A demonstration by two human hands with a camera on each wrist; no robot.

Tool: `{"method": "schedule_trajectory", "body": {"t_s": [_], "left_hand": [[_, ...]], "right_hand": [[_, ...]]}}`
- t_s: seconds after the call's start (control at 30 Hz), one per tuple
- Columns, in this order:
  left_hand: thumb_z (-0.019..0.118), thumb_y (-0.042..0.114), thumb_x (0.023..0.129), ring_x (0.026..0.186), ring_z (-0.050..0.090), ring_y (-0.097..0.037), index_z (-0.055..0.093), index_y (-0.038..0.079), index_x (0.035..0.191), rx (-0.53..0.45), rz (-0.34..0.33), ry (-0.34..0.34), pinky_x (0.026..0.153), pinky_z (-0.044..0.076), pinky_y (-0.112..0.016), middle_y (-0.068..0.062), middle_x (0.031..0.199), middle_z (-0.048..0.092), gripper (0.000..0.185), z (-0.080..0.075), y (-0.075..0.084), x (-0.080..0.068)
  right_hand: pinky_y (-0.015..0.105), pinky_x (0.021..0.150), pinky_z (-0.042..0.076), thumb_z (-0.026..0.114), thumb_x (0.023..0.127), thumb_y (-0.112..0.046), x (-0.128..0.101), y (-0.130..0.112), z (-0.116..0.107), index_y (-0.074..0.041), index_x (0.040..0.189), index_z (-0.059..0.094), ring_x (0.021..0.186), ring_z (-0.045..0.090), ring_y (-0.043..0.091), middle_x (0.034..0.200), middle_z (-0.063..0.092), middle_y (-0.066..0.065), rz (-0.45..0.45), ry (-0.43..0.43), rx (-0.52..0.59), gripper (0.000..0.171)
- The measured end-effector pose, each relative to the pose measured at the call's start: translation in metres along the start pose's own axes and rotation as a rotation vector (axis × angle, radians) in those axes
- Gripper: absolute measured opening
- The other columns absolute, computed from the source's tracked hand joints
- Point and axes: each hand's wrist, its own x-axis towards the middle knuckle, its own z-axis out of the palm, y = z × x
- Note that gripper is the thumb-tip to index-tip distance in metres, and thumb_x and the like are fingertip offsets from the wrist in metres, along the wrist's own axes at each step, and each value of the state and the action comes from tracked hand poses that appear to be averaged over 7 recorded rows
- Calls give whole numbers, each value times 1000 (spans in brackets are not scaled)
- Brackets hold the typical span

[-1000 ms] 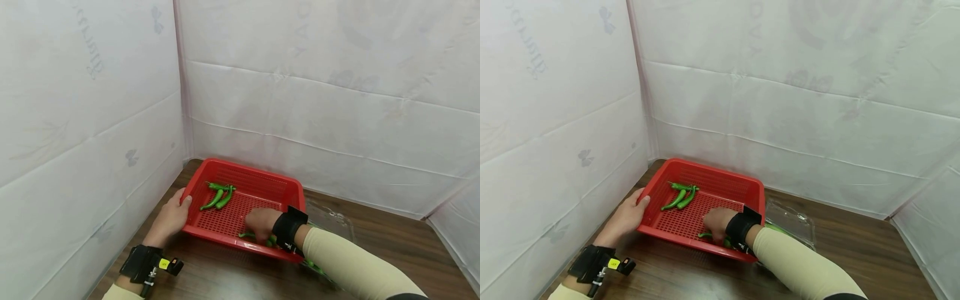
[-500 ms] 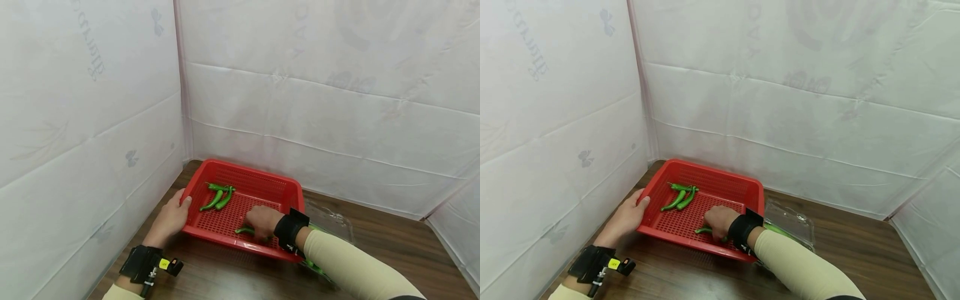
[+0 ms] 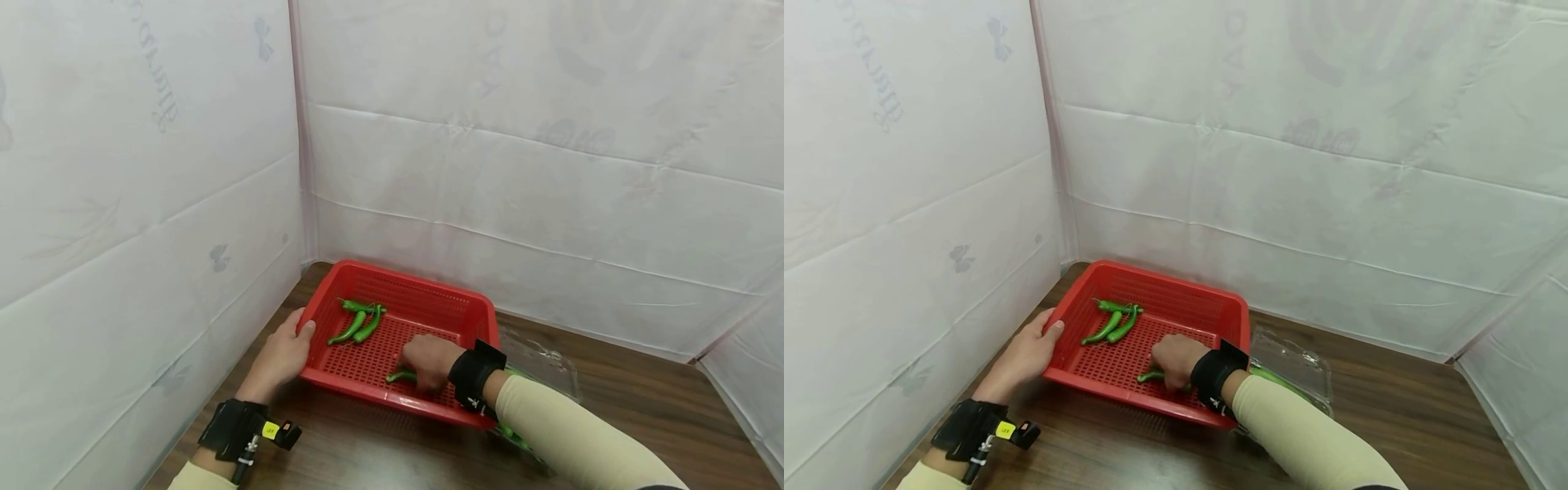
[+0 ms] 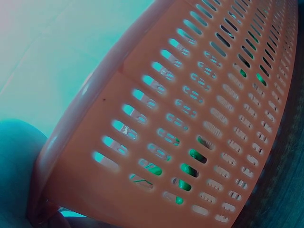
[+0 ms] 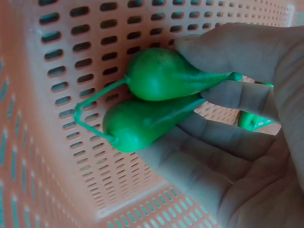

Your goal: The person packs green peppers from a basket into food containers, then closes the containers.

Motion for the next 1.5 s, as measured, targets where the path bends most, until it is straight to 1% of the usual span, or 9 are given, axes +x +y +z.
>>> {"method": "schedule_trajectory", "body": {"t_s": [0.13, 0.27, 0.5, 0.73, 0.93, 1.07, 1.23, 1.37, 1.5], "left_hand": [[39, 33, 113, 110, 65, -32, 26, 5, 163, 3, -8, 0, 87, 54, -51, -25, 141, 60, 59, 0, 0, 1], [39, 33, 113, 111, 64, -31, 25, 6, 164, -5, -17, -3, 87, 54, -50, -24, 142, 59, 60, 0, 0, 1], [40, 32, 112, 110, 64, -32, 25, 5, 163, -7, -20, 1, 86, 54, -49, -25, 142, 59, 60, 1, 2, 0], [40, 31, 113, 110, 65, -32, 27, 5, 163, -7, 0, 9, 86, 54, -49, -24, 140, 60, 58, 2, 3, 0], [39, 31, 113, 112, 64, -33, 26, 5, 163, -9, -6, 2, 86, 54, -49, -25, 142, 58, 58, 1, 3, -1], [39, 32, 113, 114, 64, -33, 26, 5, 163, -6, -10, -1, 88, 54, -51, -25, 144, 57, 58, 0, 2, 0], [39, 31, 112, 110, 64, -31, 26, 5, 162, -4, -17, -8, 83, 55, -45, -24, 141, 59, 58, -1, 0, 0], [39, 32, 113, 106, 64, -29, 25, 5, 162, -5, -20, -14, 79, 54, -40, -24, 138, 60, 59, -2, 0, 1], [40, 31, 112, 104, 64, -28, 25, 5, 162, -7, -15, -12, 78, 53, -39, -24, 135, 61, 58, -3, -1, 2]], "right_hand": [[23, 55, 34, 79, 81, -2, 2, 1, 1, -18, 79, 66, 59, 41, 8, 65, 45, -10, -4, 24, -23, 21], [24, 56, 34, 78, 79, -1, 4, 0, 2, -17, 78, 64, 60, 39, 9, 65, 43, -10, 16, 42, -60, 21], [25, 59, 38, 79, 81, -3, 7, -3, 0, -20, 76, 63, 63, 42, 9, 67, 46, -10, 44, 29, -71, 24], [24, 57, 37, 78, 83, -4, 7, -6, -16, -21, 76, 62, 60, 42, 9, 65, 44, -9, 18, 35, -84, 24], [24, 55, 32, 76, 83, -2, 4, -9, -29, -22, 66, 53, 58, 36, 9, 62, 36, -9, 16, 36, -104, 35], [24, 55, 30, 77, 83, -3, 1, -11, -35, -23, 63, 49, 58, 33, 10, 60, 33, -9, 5, 32, -117, 39], [24, 54, 29, 77, 84, -4, -4, -13, -42, -23, 63, 49, 57, 31, 9, 59, 31, -9, -9, 34, -119, 40], [24, 53, 28, 76, 85, -4, -10, -16, -49, -23, 61, 46, 56, 28, 9, 58, 26, -9, -11, 41, -117, 43], [24, 52, 29, 74, 84, -1, -14, -17, -55, -23, 62, 45, 56, 27, 9, 58, 26, -9, -11, 42, -94, 43]]}}
